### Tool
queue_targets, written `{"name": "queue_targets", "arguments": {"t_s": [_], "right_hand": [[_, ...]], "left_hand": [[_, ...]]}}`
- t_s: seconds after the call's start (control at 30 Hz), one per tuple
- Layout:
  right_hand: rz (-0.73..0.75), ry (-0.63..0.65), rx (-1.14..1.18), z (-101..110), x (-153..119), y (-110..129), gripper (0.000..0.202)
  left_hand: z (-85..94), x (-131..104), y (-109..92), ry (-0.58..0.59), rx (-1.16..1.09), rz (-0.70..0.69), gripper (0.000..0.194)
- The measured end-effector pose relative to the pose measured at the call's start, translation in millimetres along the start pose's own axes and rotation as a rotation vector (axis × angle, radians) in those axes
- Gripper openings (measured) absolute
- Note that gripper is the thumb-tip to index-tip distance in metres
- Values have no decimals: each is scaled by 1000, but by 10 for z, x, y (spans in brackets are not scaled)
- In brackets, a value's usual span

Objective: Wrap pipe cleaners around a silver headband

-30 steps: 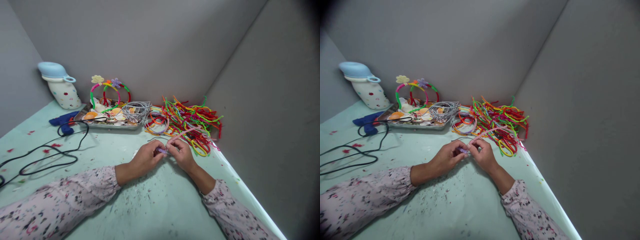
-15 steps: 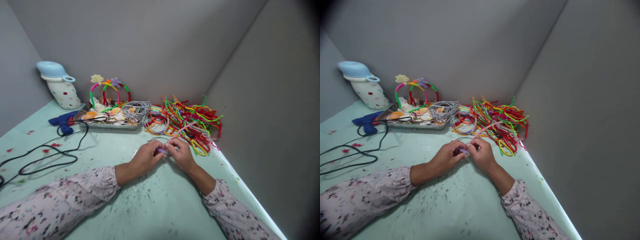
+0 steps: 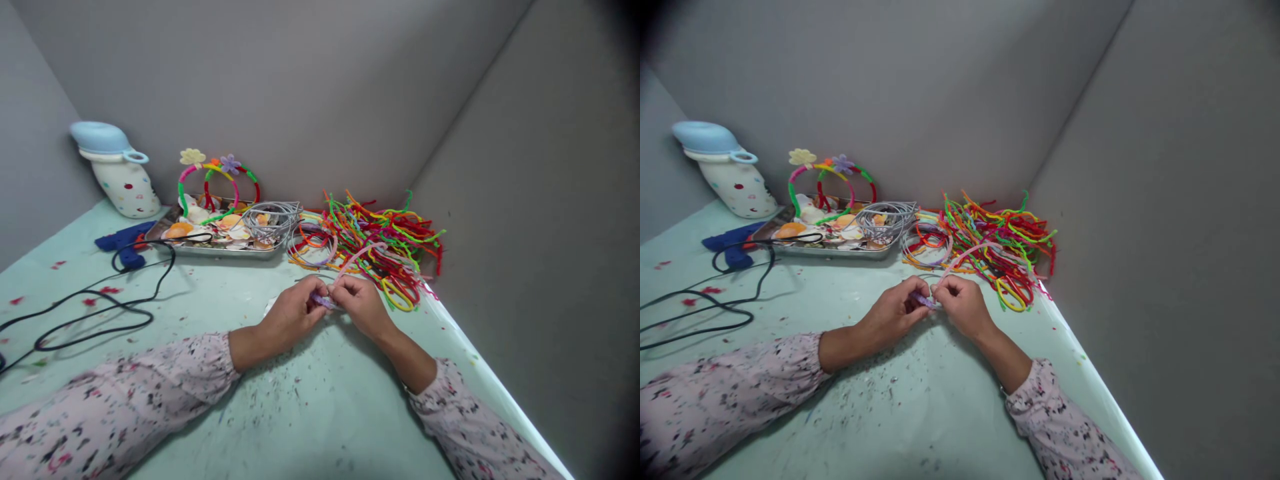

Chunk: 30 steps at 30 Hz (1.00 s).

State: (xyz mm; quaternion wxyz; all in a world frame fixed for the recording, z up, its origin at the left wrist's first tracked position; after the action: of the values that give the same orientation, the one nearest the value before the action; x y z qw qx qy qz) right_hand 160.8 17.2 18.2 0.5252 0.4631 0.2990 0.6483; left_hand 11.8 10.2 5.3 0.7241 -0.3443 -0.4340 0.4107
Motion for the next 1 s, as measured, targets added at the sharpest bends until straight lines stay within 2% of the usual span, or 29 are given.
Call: {"name": "queue_targets", "arguments": {"t_s": [0.37, 0.6, 1.0], "right_hand": [[-41, 16, 22, 8, -5, 27, 24], [-56, 26, 28, 5, -7, 10, 19], [-21, -2, 7, 17, -14, 47, 24]], "left_hand": [[-1, 5, -8, 24, -16, 15, 13], [-15, -6, 19, 34, -21, 24, 19], [-1, -6, -18, 43, -31, 36, 20]]}}
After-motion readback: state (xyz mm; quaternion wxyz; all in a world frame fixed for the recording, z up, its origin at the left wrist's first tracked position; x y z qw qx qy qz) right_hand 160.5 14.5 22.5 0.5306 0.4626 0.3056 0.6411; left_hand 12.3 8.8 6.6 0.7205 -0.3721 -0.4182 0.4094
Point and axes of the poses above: each hand's wrist, its own x-axis towards the middle knuckle, its own z-axis out of the back of the hand, y = z × x, the point moved 4 cm from there along x, towards the middle knuckle, and after that the axes turned 8 degrees about -y, right-handed, at the moved point
